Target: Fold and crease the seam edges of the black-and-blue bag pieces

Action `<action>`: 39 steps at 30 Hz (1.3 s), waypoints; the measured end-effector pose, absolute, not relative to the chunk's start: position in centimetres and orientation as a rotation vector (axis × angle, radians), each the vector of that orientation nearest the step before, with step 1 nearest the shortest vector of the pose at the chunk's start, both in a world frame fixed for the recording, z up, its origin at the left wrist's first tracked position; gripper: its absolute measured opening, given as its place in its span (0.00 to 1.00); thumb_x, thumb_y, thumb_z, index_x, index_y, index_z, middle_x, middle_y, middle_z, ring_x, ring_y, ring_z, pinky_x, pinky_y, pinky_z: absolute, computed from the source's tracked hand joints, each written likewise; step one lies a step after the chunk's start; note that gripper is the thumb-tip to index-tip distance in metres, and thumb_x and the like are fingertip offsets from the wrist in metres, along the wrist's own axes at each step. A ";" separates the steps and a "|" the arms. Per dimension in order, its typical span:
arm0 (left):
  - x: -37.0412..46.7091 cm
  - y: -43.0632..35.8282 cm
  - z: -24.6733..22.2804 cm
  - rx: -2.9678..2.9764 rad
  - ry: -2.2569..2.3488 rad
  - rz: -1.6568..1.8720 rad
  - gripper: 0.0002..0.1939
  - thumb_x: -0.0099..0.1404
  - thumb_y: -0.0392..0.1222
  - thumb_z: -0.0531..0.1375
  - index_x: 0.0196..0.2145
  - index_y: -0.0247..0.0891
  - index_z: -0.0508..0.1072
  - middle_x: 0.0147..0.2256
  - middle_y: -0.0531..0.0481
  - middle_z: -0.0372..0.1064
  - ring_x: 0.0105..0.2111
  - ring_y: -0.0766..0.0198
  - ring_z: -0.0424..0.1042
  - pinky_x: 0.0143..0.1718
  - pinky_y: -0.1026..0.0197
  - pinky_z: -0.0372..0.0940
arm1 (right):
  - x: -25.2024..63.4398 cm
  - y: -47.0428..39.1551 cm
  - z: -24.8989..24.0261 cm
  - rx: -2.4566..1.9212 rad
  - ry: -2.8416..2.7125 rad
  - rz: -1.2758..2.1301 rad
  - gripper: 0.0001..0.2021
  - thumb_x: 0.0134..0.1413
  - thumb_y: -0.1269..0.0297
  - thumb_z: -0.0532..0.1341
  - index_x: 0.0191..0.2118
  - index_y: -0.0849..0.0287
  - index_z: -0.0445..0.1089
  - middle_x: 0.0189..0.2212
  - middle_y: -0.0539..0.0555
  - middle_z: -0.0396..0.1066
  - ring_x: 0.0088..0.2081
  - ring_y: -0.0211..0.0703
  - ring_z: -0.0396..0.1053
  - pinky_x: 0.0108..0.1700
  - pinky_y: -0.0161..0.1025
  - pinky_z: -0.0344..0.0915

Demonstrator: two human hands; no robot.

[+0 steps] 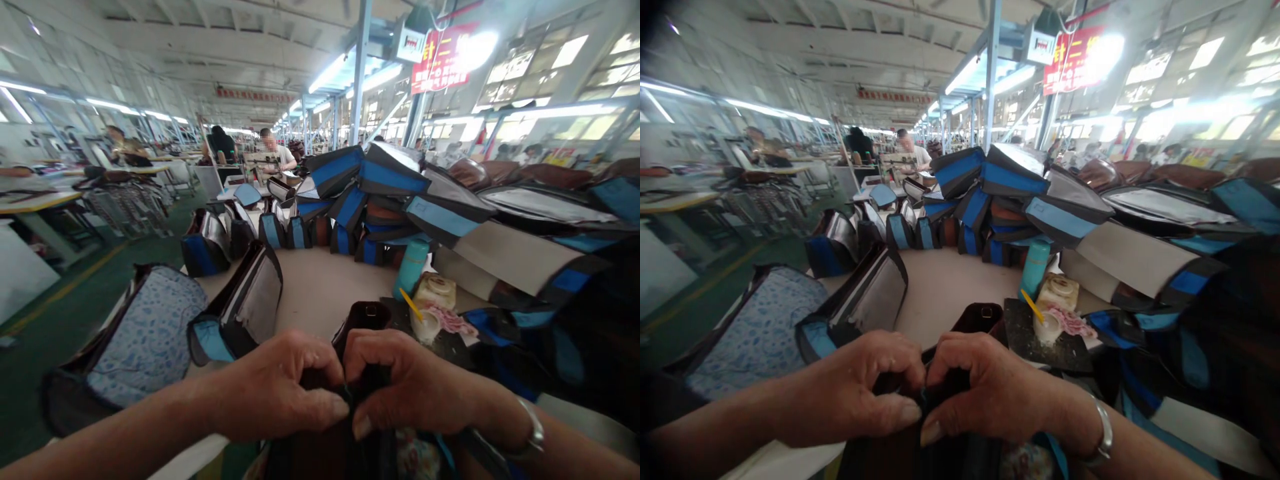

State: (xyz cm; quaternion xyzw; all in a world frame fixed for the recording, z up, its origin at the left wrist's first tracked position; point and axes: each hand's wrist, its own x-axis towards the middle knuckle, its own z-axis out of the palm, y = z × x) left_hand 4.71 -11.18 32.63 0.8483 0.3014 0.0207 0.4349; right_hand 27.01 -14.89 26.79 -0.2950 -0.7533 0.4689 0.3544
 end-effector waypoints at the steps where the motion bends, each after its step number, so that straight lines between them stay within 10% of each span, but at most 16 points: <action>1: 4.8 -11.3 32.3 2.083 0.756 0.072 0.07 0.58 0.43 0.64 0.29 0.37 0.74 0.28 0.55 0.65 0.29 0.67 0.63 0.29 0.64 0.56 | 26.9 -14.9 26.8 -0.769 -1.934 1.229 0.17 0.39 0.62 0.78 0.32 0.60 0.72 0.33 0.46 0.71 0.35 0.34 0.66 0.37 0.34 0.61; 28: 6.4 -11.7 32.2 2.013 0.832 0.041 0.02 0.52 0.34 0.60 0.25 0.35 0.73 0.27 0.58 0.64 0.26 0.70 0.61 0.26 0.66 0.54 | 27.4 -15.1 25.2 -0.727 -1.723 1.475 0.25 0.29 0.56 0.80 0.33 0.61 0.71 0.30 0.44 0.70 0.28 0.29 0.62 0.28 0.29 0.59; 39: 6.4 -10.9 32.1 1.956 0.743 -0.035 0.05 0.57 0.40 0.61 0.28 0.35 0.73 0.29 0.56 0.64 0.28 0.69 0.59 0.27 0.64 0.53 | 27.9 -15.7 26.7 -0.823 -1.874 1.297 0.14 0.47 0.59 0.72 0.34 0.62 0.72 0.30 0.48 0.70 0.31 0.33 0.63 0.32 0.33 0.59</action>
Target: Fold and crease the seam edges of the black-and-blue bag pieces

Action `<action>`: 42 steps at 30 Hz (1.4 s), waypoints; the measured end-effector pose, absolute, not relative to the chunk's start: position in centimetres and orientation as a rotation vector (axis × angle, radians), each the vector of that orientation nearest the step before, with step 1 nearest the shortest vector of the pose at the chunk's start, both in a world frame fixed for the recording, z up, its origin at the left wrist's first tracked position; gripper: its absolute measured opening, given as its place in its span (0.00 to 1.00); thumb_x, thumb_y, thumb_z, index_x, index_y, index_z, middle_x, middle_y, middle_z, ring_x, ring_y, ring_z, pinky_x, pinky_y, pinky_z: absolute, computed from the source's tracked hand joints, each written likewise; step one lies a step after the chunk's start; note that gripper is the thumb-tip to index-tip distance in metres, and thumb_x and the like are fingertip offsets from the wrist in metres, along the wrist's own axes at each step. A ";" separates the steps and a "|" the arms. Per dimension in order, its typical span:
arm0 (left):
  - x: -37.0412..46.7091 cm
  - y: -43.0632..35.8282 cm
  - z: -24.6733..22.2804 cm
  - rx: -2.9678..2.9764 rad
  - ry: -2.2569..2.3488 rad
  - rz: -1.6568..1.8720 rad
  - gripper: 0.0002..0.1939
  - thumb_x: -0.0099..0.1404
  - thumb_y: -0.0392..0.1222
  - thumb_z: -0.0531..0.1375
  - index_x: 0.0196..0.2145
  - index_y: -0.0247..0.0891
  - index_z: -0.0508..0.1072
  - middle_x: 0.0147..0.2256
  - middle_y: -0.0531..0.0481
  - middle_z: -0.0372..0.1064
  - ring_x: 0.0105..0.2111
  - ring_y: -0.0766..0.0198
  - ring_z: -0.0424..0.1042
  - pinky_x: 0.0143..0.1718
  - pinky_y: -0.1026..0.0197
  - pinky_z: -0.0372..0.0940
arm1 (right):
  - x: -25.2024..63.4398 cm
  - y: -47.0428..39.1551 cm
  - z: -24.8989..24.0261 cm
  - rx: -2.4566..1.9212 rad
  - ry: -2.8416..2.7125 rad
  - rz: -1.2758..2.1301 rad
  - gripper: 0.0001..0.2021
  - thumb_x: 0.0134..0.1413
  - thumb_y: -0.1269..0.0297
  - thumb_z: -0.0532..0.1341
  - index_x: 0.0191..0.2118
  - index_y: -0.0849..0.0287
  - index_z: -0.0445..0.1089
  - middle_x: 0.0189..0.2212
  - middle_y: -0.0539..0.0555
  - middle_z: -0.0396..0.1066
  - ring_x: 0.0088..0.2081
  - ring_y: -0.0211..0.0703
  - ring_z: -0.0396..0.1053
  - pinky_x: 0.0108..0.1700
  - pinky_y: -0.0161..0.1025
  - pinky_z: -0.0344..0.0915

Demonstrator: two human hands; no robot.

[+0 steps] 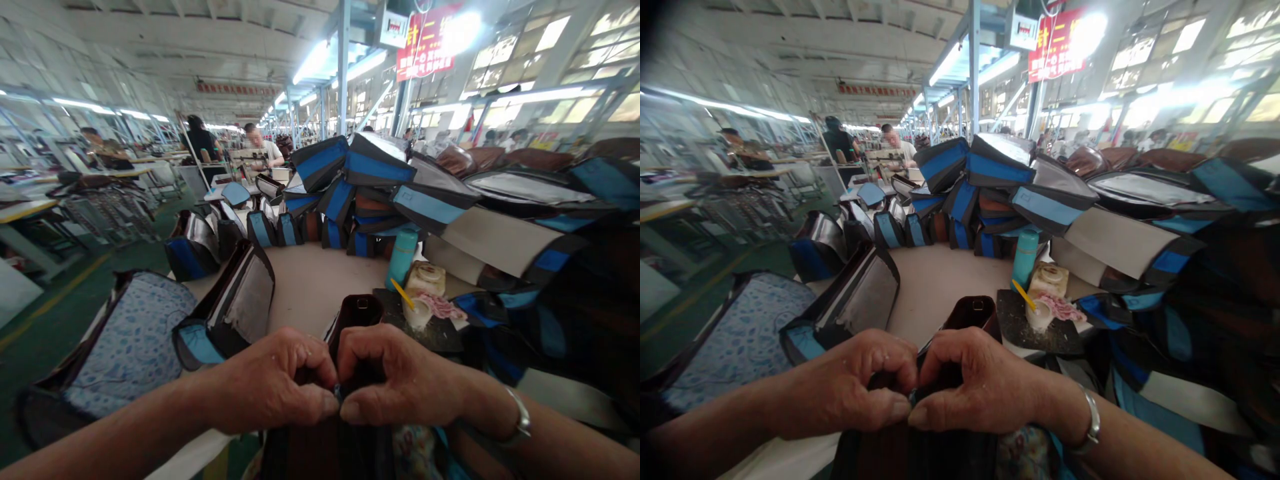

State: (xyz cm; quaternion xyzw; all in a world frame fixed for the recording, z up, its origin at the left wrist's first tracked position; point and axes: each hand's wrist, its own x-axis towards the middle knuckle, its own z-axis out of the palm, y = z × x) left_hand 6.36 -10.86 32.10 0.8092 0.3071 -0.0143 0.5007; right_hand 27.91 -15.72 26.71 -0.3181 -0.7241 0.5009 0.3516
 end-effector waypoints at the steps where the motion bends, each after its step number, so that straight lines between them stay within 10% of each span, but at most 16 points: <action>1: 6.4 -10.9 32.2 1.954 0.750 -0.038 0.05 0.56 0.40 0.61 0.28 0.35 0.73 0.29 0.57 0.63 0.27 0.69 0.59 0.26 0.64 0.53 | 27.9 -15.8 26.9 -0.824 -1.890 1.266 0.12 0.48 0.60 0.71 0.33 0.61 0.72 0.30 0.48 0.70 0.31 0.33 0.64 0.32 0.33 0.60; 7: 6.7 -11.1 32.4 2.007 0.814 -0.048 0.04 0.54 0.39 0.60 0.27 0.36 0.71 0.26 0.57 0.61 0.26 0.69 0.59 0.25 0.63 0.52 | 27.2 -16.6 27.0 -0.864 -1.944 0.872 0.06 0.45 0.77 0.61 0.31 0.62 0.72 0.29 0.49 0.69 0.28 0.32 0.65 0.31 0.32 0.59; 25: 6.9 -11.9 31.2 2.165 0.925 0.056 0.05 0.54 0.35 0.55 0.28 0.37 0.71 0.28 0.55 0.65 0.31 0.65 0.66 0.30 0.64 0.56 | 26.9 -16.8 24.7 -0.822 -2.071 0.408 0.08 0.49 0.78 0.56 0.33 0.61 0.70 0.29 0.51 0.67 0.28 0.35 0.63 0.27 0.34 0.57; 35: 7.1 -12.2 31.3 2.213 0.858 0.084 0.03 0.55 0.34 0.55 0.26 0.37 0.69 0.28 0.55 0.65 0.31 0.65 0.66 0.33 0.63 0.57 | 27.4 -18.4 24.2 -0.780 -2.352 -0.353 0.14 0.62 0.73 0.50 0.47 0.68 0.69 0.40 0.64 0.76 0.43 0.52 0.73 0.54 0.49 0.71; 42: 7.0 -12.7 31.2 2.174 0.807 0.032 0.02 0.53 0.34 0.54 0.26 0.38 0.65 0.28 0.55 0.65 0.31 0.65 0.65 0.31 0.63 0.56 | 27.3 -16.2 24.1 -0.963 -2.188 0.103 0.06 0.59 0.74 0.52 0.35 0.59 0.63 0.28 0.52 0.68 0.28 0.38 0.64 0.29 0.36 0.60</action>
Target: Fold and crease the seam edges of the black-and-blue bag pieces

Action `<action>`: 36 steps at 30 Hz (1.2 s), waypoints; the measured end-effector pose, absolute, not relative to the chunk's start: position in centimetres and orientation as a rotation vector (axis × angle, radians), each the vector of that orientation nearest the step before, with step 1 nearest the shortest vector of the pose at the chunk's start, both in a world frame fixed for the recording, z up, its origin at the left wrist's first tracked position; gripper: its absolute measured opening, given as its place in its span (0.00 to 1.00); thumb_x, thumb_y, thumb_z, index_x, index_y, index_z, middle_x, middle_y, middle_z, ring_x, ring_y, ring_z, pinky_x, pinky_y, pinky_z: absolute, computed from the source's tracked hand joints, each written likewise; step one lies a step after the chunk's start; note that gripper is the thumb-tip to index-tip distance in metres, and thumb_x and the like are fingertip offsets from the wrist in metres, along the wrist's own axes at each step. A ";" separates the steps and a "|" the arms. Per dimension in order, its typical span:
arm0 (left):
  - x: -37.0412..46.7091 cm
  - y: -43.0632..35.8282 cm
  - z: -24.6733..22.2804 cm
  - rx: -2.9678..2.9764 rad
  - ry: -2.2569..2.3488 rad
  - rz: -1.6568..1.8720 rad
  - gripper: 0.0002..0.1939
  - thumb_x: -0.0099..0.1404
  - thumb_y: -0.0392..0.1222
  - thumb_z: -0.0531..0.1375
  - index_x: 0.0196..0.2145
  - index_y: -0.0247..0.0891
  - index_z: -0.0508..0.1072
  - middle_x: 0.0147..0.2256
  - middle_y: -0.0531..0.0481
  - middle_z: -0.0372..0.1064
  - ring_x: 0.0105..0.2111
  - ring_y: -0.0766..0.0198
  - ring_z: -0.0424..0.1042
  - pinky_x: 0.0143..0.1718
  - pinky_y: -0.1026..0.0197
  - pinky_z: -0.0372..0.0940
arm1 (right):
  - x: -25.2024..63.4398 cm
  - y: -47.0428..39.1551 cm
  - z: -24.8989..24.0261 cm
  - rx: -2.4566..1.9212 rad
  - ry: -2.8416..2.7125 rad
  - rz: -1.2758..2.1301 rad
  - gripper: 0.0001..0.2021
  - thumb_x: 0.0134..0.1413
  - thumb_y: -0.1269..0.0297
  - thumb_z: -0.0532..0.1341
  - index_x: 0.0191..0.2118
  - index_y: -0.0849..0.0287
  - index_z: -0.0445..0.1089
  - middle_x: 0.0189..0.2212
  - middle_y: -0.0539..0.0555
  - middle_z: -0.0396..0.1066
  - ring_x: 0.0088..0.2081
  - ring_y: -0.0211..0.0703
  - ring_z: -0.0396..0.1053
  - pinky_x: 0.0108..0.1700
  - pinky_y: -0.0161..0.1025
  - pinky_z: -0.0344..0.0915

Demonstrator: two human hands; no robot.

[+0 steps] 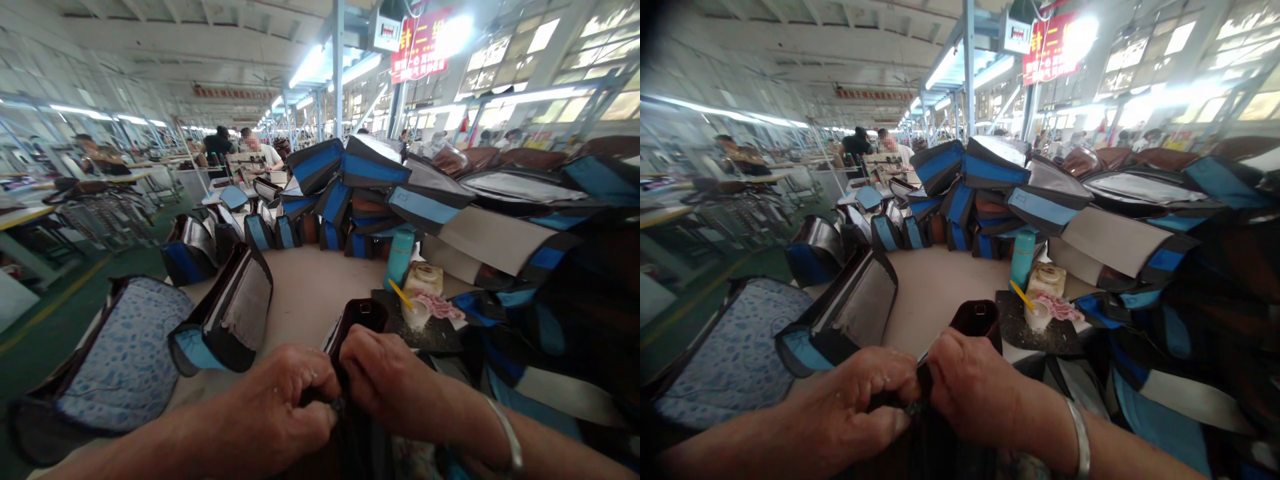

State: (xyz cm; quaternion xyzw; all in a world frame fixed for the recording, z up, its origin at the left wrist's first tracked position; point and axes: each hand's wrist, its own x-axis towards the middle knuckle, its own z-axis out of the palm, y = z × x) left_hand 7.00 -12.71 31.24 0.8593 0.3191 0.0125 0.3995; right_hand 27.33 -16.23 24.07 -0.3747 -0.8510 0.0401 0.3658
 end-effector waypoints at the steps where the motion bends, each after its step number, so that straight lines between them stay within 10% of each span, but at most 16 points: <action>1: 6.9 -12.7 31.3 2.169 0.819 0.028 0.02 0.53 0.35 0.54 0.26 0.37 0.66 0.28 0.55 0.65 0.31 0.65 0.65 0.31 0.63 0.56 | 27.6 -16.0 24.0 -0.980 -2.123 0.226 0.06 0.60 0.74 0.52 0.34 0.58 0.63 0.28 0.50 0.67 0.28 0.36 0.63 0.29 0.35 0.59; 9: 6.7 -12.3 31.4 2.087 0.890 0.064 0.05 0.54 0.35 0.55 0.28 0.37 0.70 0.29 0.56 0.65 0.31 0.65 0.65 0.31 0.64 0.57 | 28.3 -17.6 24.3 -0.700 -2.191 0.022 0.09 0.64 0.75 0.54 0.46 0.65 0.68 0.43 0.61 0.74 0.40 0.41 0.72 0.40 0.36 0.71; 21: 6.8 -12.6 30.9 2.175 0.885 0.080 0.02 0.54 0.34 0.54 0.25 0.38 0.63 0.26 0.56 0.61 0.30 0.66 0.62 0.30 0.63 0.55 | 26.5 -18.0 24.0 -0.842 -2.325 -0.244 0.10 0.62 0.74 0.49 0.39 0.63 0.68 0.35 0.58 0.72 0.33 0.45 0.68 0.35 0.42 0.69; 36: 5.9 -12.2 31.1 2.015 0.888 0.018 0.04 0.56 0.36 0.55 0.30 0.38 0.69 0.29 0.57 0.62 0.31 0.66 0.62 0.30 0.64 0.55 | 27.8 -16.9 23.8 -0.659 -2.091 0.393 0.07 0.63 0.69 0.62 0.45 0.64 0.69 0.39 0.60 0.72 0.42 0.39 0.69 0.43 0.35 0.70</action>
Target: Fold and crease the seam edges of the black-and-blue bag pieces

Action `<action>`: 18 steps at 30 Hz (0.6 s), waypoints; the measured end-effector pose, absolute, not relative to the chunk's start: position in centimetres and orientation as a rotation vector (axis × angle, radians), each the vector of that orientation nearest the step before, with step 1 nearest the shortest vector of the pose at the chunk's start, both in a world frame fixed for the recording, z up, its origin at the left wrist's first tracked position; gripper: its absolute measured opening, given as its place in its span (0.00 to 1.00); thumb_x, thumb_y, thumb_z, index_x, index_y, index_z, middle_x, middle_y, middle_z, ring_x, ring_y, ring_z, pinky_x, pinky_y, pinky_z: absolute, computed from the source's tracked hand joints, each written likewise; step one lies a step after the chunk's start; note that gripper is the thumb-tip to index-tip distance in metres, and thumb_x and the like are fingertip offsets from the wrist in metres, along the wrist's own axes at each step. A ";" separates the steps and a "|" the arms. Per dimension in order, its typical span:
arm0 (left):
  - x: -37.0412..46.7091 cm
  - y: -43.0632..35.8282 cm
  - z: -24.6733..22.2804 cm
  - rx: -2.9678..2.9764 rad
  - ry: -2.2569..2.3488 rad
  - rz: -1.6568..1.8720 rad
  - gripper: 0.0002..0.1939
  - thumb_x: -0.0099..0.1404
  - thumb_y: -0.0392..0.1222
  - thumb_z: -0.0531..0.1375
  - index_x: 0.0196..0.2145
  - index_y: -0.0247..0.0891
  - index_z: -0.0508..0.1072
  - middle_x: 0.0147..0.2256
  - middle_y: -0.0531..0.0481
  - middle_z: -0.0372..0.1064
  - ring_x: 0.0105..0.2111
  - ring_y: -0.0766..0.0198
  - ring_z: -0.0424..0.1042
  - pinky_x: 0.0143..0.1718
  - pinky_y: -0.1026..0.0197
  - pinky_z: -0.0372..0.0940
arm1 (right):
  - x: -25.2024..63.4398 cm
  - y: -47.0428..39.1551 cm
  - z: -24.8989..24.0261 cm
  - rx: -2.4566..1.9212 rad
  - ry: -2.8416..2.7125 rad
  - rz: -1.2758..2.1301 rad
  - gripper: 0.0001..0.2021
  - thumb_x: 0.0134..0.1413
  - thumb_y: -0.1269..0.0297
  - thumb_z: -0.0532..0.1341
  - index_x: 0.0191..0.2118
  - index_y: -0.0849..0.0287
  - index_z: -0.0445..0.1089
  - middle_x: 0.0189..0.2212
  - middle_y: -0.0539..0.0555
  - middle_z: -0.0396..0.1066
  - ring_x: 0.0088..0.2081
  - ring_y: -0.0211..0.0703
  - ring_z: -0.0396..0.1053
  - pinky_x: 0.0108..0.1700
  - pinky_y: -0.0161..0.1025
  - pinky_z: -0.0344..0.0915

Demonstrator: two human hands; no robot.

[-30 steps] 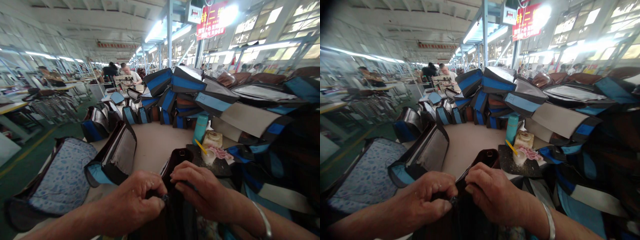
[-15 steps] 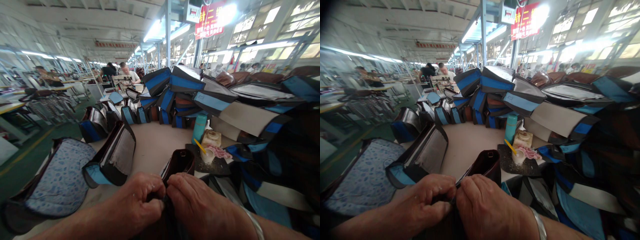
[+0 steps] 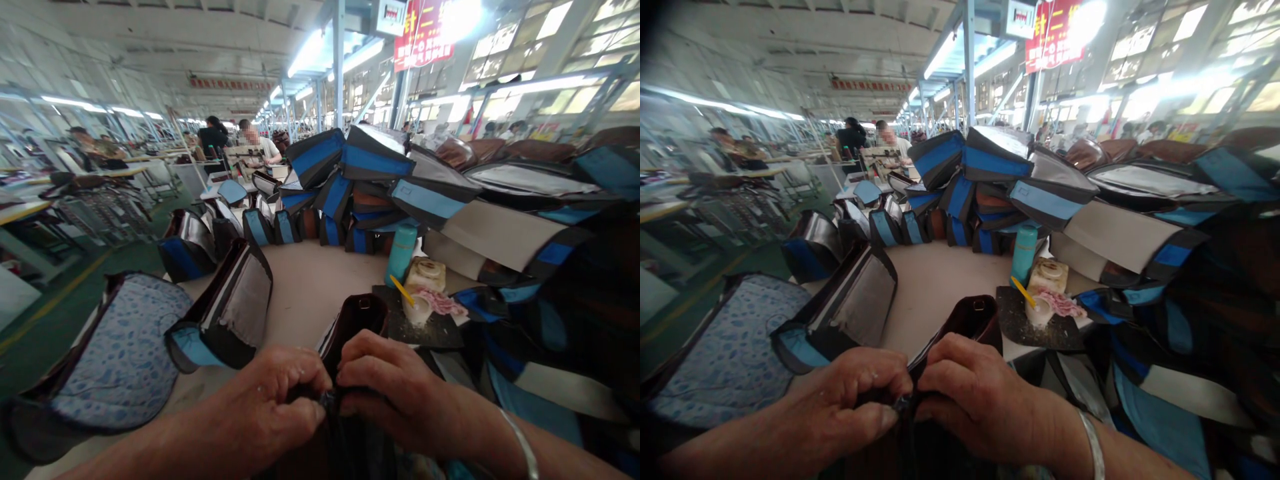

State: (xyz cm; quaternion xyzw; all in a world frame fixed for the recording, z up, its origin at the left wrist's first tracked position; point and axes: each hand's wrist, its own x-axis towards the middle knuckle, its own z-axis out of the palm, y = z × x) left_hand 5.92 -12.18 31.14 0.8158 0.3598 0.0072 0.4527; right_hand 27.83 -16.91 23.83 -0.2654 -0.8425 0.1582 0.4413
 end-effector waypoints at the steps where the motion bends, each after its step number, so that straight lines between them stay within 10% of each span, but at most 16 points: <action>1: 6.0 -12.2 31.1 2.019 0.894 0.014 0.04 0.56 0.35 0.55 0.30 0.38 0.69 0.28 0.57 0.62 0.31 0.66 0.62 0.30 0.64 0.55 | 27.7 -16.7 23.9 -0.647 -2.088 0.405 0.05 0.63 0.70 0.62 0.44 0.65 0.70 0.38 0.59 0.72 0.41 0.39 0.69 0.43 0.35 0.70; 13: 6.1 -12.2 30.4 2.028 0.813 -0.010 0.02 0.55 0.34 0.53 0.26 0.38 0.62 0.27 0.57 0.59 0.30 0.67 0.60 0.29 0.64 0.54 | 27.4 -16.8 24.3 -0.771 -2.283 0.350 0.07 0.60 0.77 0.51 0.38 0.64 0.66 0.33 0.56 0.67 0.36 0.41 0.62 0.38 0.38 0.63; 18: 6.4 -12.3 30.2 2.117 0.818 0.007 0.05 0.56 0.32 0.53 0.25 0.38 0.59 0.25 0.58 0.56 0.28 0.69 0.57 0.27 0.65 0.52 | 27.3 -15.9 24.3 -0.898 -1.926 1.073 0.09 0.66 0.65 0.53 0.33 0.59 0.61 0.29 0.48 0.61 0.31 0.34 0.57 0.34 0.33 0.57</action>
